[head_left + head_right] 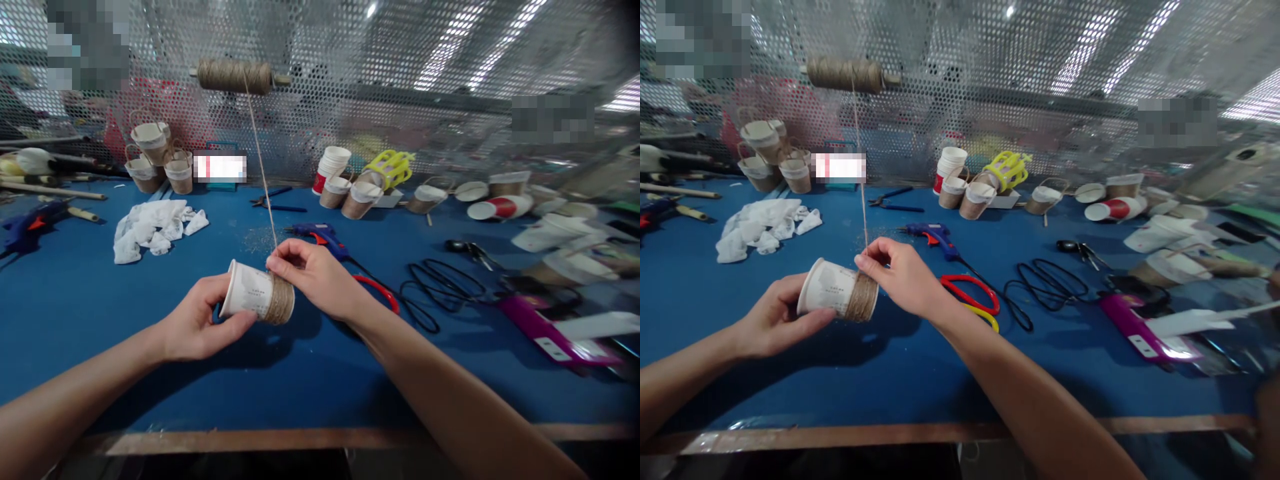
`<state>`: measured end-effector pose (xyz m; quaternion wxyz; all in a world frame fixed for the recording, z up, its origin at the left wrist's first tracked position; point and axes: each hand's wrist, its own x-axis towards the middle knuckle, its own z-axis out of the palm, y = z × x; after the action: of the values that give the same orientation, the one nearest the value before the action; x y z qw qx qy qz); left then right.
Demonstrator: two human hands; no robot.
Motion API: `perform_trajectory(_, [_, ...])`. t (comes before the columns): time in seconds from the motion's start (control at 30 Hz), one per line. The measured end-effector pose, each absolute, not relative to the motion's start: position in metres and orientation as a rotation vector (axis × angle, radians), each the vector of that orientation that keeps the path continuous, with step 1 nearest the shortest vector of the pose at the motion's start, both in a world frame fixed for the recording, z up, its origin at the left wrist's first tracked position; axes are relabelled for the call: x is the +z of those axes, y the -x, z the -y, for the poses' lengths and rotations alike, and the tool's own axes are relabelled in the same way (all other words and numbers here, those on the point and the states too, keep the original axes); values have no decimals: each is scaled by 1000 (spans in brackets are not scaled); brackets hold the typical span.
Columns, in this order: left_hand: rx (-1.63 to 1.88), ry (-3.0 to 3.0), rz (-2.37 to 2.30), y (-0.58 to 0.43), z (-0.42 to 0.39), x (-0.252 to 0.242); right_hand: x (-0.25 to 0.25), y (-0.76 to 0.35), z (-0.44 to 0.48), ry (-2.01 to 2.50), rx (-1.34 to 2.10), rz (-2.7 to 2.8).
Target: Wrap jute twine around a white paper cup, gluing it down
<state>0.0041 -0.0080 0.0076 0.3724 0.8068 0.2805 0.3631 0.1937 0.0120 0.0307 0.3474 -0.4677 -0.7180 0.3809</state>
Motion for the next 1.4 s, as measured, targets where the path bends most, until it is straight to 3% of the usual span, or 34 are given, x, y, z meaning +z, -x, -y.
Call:
perform_trajectory(0.33, [936, -2128, -700, -3, 0, 6, 27, -193, -13, 1272, 815, 2029])
perform_trajectory(0.73, [698, -854, -914, -12, -11, 3, 13, -180, -5, 1326, 570, 2102])
perform_trajectory(1.4, [801, -1272, -914, -17, 4, 0, 15, -190, 8, 1104, 539, 1988])
